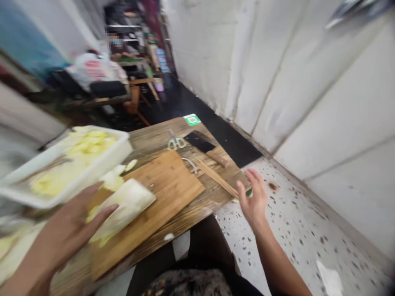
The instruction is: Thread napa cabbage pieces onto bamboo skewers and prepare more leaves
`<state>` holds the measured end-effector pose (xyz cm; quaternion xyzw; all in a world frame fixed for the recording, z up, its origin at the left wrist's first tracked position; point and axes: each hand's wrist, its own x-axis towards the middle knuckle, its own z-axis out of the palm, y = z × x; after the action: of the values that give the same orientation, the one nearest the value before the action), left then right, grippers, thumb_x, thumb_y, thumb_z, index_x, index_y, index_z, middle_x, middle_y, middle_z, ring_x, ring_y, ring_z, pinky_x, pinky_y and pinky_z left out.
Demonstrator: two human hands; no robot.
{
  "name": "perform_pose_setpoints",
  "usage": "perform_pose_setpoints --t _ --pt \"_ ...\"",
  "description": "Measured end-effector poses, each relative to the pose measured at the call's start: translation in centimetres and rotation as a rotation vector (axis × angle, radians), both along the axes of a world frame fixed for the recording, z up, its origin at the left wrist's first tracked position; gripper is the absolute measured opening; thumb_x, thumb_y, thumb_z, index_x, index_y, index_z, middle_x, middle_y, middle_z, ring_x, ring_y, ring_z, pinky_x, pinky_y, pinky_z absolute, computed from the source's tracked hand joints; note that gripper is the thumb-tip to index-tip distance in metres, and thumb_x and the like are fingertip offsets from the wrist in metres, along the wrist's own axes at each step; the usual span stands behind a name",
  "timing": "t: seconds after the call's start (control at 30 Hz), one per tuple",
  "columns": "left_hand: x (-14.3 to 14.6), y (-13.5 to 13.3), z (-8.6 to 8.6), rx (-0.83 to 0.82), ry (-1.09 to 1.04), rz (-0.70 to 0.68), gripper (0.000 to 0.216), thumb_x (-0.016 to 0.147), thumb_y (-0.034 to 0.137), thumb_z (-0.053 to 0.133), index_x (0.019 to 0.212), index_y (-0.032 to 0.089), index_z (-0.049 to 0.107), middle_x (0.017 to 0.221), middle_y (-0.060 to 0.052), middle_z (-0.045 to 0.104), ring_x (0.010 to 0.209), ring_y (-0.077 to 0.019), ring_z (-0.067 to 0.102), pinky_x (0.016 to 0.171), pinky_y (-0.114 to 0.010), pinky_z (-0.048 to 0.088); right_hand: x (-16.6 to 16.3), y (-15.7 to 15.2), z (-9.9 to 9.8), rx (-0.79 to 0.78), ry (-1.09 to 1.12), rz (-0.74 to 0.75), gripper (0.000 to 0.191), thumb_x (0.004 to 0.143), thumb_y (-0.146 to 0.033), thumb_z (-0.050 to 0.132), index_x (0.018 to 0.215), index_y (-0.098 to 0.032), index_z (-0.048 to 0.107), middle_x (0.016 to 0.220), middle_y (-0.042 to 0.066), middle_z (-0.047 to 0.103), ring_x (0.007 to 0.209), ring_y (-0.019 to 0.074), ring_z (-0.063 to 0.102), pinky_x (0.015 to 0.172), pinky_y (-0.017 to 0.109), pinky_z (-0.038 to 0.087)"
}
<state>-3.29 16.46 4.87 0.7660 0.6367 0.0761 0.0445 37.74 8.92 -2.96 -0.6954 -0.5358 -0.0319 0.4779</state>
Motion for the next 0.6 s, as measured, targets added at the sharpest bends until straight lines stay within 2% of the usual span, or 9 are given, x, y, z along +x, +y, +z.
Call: perform_pose_setpoints --t 0.03,0.1,0.17,0.23,0.3,0.37,0.5,0.6 --pt "-0.6 -0.8 -0.3 -0.086 -0.059 0.007 0.070 0.084 0.066 0.036 0.135 0.019 0.045 0.145 -0.009 0.049 0.132 -0.0278 0.046 0.112 -0.043 0.034 -2.2 -0.1 0.3 0.038 -0.015 0.154 0.037 0.092 -0.033 0.053 0.126 -0.018 0.055 0.129 0.017 0.057 0.124 0.0273 0.052 0.105 0.050 0.043" --pt "-1.4 -2.1 -1.7 -0.139 -0.160 0.012 0.070 0.082 0.061 0.044 0.136 0.018 0.043 0.148 -0.010 0.046 0.135 -0.0274 0.043 0.115 -0.042 0.029 -6.6 -0.1 0.6 0.048 -0.003 0.428 0.033 0.092 -0.029 0.056 0.124 -0.019 0.058 0.124 0.015 0.061 0.120 0.0249 0.056 0.102 0.045 0.046" --pt "-1.9 -3.4 -3.6 -0.099 -0.215 0.023 0.075 0.081 0.058 0.050 0.141 0.016 0.036 0.150 -0.013 0.043 0.137 -0.0296 0.040 0.115 -0.046 0.028 -10.8 0.5 0.4 0.023 0.016 0.651 0.033 0.090 -0.029 0.059 0.121 -0.018 0.060 0.120 0.014 0.063 0.115 0.0234 0.059 0.099 0.040 0.050" --pt "-2.4 -4.6 -5.8 -0.011 -0.282 -0.004 0.077 0.081 0.056 0.053 0.144 0.017 0.032 0.152 -0.015 0.039 0.139 -0.0310 0.038 0.114 -0.049 0.028 -14.2 1.6 0.0 -0.050 0.035 0.797 0.031 0.089 -0.030 0.060 0.118 -0.019 0.062 0.114 0.011 0.067 0.108 0.0214 0.063 0.095 0.036 0.052" --pt "-2.9 -5.5 -7.6 0.072 -0.376 -0.043 0.073 0.084 0.055 0.052 0.145 0.021 0.033 0.152 -0.015 0.038 0.139 -0.0305 0.038 0.113 -0.050 0.031 -17.0 2.7 -0.6 -0.099 0.035 0.830 0.028 0.088 -0.029 0.062 0.115 -0.019 0.064 0.107 0.009 0.070 0.098 0.0193 0.066 0.090 0.033 0.054" --pt "-3.1 -6.0 -8.9 0.129 -0.460 -0.042 0.068 0.086 0.054 0.052 0.143 0.022 0.036 0.151 -0.014 0.041 0.138 -0.0293 0.041 0.112 -0.049 0.034 -19.1 3.5 -1.0 -0.106 0.016 0.786 0.027 0.089 -0.028 0.061 0.114 -0.019 0.064 0.106 0.009 0.069 0.096 0.0192 0.066 0.088 0.032 0.055" --pt "-2.4 -7.2 -10.3 0.215 -0.548 -0.043 0.062 0.088 0.051 0.051 0.142 0.022 0.038 0.150 -0.013 0.042 0.136 -0.0259 0.043 0.113 -0.048 0.034 -21.6 3.6 -1.3 -0.087 -0.052 0.684 0.034 0.090 -0.028 0.058 0.122 -0.018 0.061 0.118 0.014 0.061 0.113 0.0240 0.058 0.097 0.040 0.049" --pt "-1.0 -8.6 -10.9 0.328 -0.560 -0.067 0.054 0.091 0.045 0.051 0.139 0.022 0.043 0.146 -0.014 0.046 0.133 -0.0258 0.046 0.111 -0.048 0.038 -21.9 3.4 -1.1 -0.095 -0.109 0.684 0.037 0.087 -0.030 0.061 0.123 -0.019 0.060 0.120 0.015 0.057 0.112 0.0248 0.056 0.097 0.041 0.049"
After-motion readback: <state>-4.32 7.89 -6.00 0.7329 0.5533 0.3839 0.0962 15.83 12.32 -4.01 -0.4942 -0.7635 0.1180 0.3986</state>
